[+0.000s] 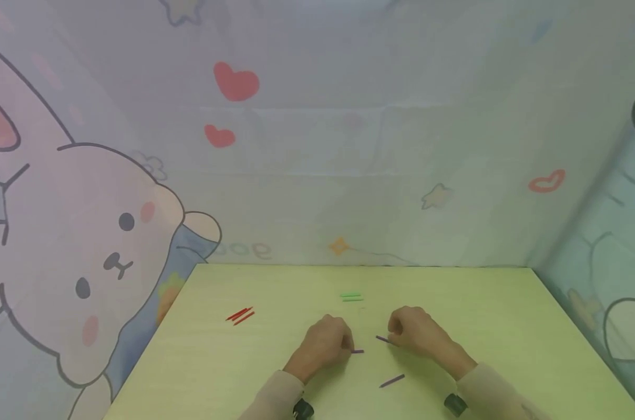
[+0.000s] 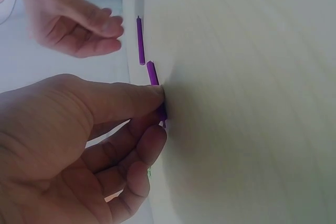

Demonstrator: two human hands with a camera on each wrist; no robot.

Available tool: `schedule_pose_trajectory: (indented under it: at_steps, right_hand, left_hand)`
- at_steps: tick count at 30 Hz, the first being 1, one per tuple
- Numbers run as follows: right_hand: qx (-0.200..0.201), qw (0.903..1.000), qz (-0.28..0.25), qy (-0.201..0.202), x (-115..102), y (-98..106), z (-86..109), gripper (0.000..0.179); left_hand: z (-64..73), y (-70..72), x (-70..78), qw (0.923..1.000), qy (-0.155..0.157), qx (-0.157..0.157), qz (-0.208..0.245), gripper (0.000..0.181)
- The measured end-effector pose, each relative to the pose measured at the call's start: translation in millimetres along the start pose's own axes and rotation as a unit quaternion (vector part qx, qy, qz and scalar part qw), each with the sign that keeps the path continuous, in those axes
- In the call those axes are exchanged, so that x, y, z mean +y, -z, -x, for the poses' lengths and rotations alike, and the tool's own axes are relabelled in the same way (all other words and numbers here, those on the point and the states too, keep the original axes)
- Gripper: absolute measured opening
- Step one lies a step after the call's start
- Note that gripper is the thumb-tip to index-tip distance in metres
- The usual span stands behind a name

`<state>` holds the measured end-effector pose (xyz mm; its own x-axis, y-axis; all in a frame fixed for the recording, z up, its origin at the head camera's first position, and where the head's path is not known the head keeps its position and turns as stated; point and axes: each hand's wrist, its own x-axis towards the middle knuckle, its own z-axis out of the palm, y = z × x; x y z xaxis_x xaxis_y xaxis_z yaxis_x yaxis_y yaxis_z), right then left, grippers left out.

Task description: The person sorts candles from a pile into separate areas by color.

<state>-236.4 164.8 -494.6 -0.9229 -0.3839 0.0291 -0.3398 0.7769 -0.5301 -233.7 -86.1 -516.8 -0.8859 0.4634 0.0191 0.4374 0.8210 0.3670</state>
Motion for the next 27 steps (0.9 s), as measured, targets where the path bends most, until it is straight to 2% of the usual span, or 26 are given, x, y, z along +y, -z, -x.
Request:
schedule_pose_trajectory:
  at_steps: [4,14,22,27]
  right_hand:
    - [0.009,0.9999,0.011,0.0,4,-8,4.6,0.012]
    - [0.02,0.999,0.01,-0.038,12,-25,5.1,0.016]
    - [0.014,0.9992,0.012,-0.036,14,-23,5.7,0.018]
    - [0.009,0.9992,0.005,-0.038,14,-21,6.2,0.02]
  left_hand:
    - [-0.4,0.3,-0.2,1.0,0.002,-0.001,-0.005,0.009]
    - [-0.3,1.5,1.8,0.9999,0.003,-0.005,0.013,0.011]
    - [1.3,2.9,0.4,0.9991,0.014,-0.01,0.039,0.012]
    - [-0.4,2.3,-2.0,0.9993,0.01,-0.012,0.033,0.013]
